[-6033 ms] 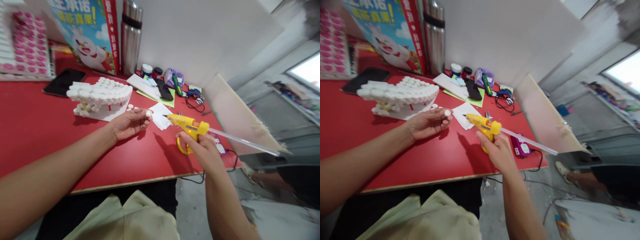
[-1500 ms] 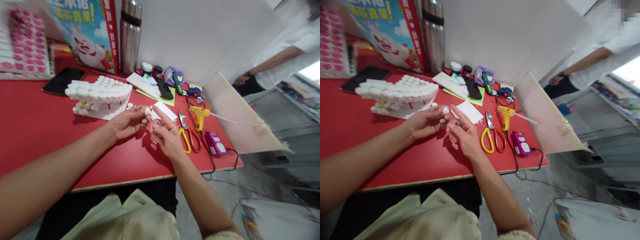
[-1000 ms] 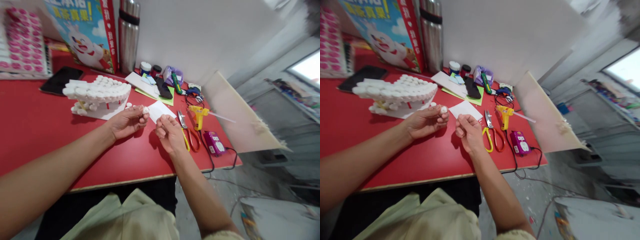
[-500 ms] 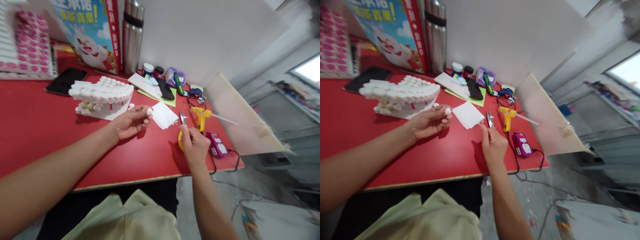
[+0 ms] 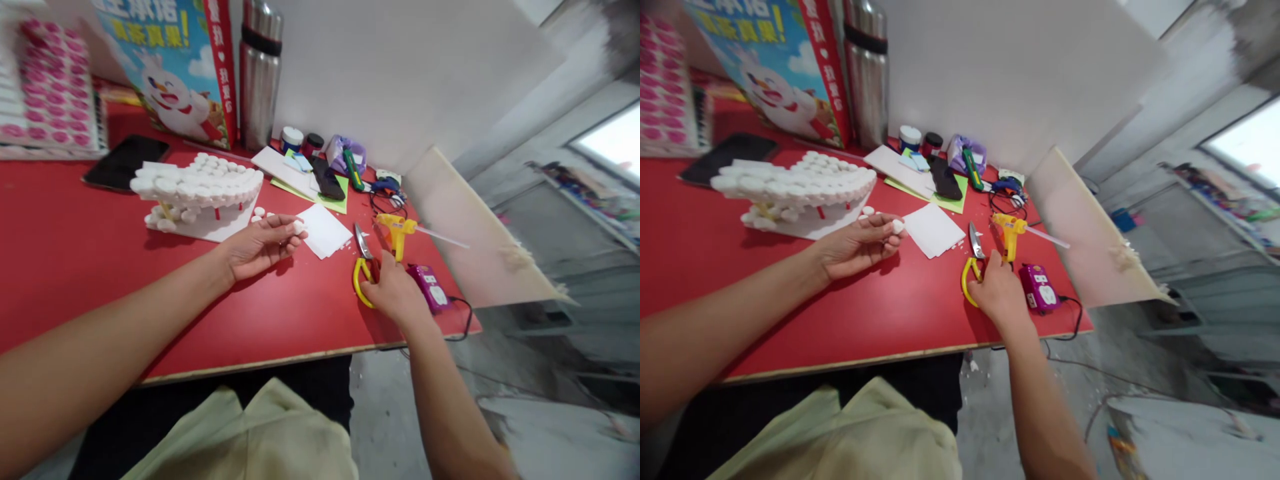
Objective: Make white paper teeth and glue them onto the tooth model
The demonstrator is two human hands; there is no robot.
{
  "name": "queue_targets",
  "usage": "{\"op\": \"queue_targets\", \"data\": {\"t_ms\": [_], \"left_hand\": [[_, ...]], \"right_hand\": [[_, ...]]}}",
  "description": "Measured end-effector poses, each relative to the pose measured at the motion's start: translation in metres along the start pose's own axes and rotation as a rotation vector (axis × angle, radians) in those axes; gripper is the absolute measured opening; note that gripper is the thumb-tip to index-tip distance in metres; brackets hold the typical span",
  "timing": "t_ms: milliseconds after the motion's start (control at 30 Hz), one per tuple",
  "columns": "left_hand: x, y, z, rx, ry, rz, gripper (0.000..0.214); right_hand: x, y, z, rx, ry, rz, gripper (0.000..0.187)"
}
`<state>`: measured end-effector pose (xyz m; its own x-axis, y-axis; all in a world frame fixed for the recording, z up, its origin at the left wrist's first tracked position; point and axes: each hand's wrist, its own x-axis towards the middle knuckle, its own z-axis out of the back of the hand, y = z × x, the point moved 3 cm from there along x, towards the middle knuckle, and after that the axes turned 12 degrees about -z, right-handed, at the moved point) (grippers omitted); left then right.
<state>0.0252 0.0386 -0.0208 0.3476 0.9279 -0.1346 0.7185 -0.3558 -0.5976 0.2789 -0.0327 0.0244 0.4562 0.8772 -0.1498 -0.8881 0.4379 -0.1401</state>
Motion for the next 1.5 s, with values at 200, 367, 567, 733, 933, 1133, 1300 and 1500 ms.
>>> {"op": "queue_targets", "data": {"t_ms": [200, 367, 567, 733, 933, 1133, 1300, 1500], "left_hand": [[-0.003, -0.002, -0.004, -0.005, -0.054, -0.007, 0.021], [-0.003, -0.002, -0.005, 0.000, -0.072, 0.001, 0.018], [-0.001, 0.000, -0.003, 0.017, -0.074, 0.038, 0.022], [-0.004, 0.000, -0.006, 0.034, -0.088, 0.029, 0.021], [-0.007, 0.002, -0.008, 0.064, -0.048, 0.027, 0.018], [-0.006, 0.005, -0.008, 0.085, 0.013, 0.018, 0.017], [-0.006, 0.006, -0.009, 0.095, 0.053, -0.028, 0.020], [-0.008, 0.007, -0.011, 0.143, 0.080, -0.051, 0.026]], "right_hand": [[0.006, -0.004, -0.001, -0.009, 0.045, -0.020, 0.051], [0.002, -0.014, -0.008, 0.048, -0.042, -0.032, 0.046], [-0.003, -0.028, -0.016, 0.385, -0.106, 0.154, 0.055], [-0.013, -0.025, -0.012, 0.755, -0.098, 0.280, 0.057], [-0.038, 0.009, -0.003, 0.689, -0.110, 0.447, 0.067], [-0.043, 0.029, -0.006, 0.611, -0.197, 0.598, 0.070], [-0.043, 0.035, -0.004, 0.575, -0.234, 0.638, 0.069], [-0.046, 0.041, -0.001, 0.500, -0.249, 0.605, 0.072]]}}
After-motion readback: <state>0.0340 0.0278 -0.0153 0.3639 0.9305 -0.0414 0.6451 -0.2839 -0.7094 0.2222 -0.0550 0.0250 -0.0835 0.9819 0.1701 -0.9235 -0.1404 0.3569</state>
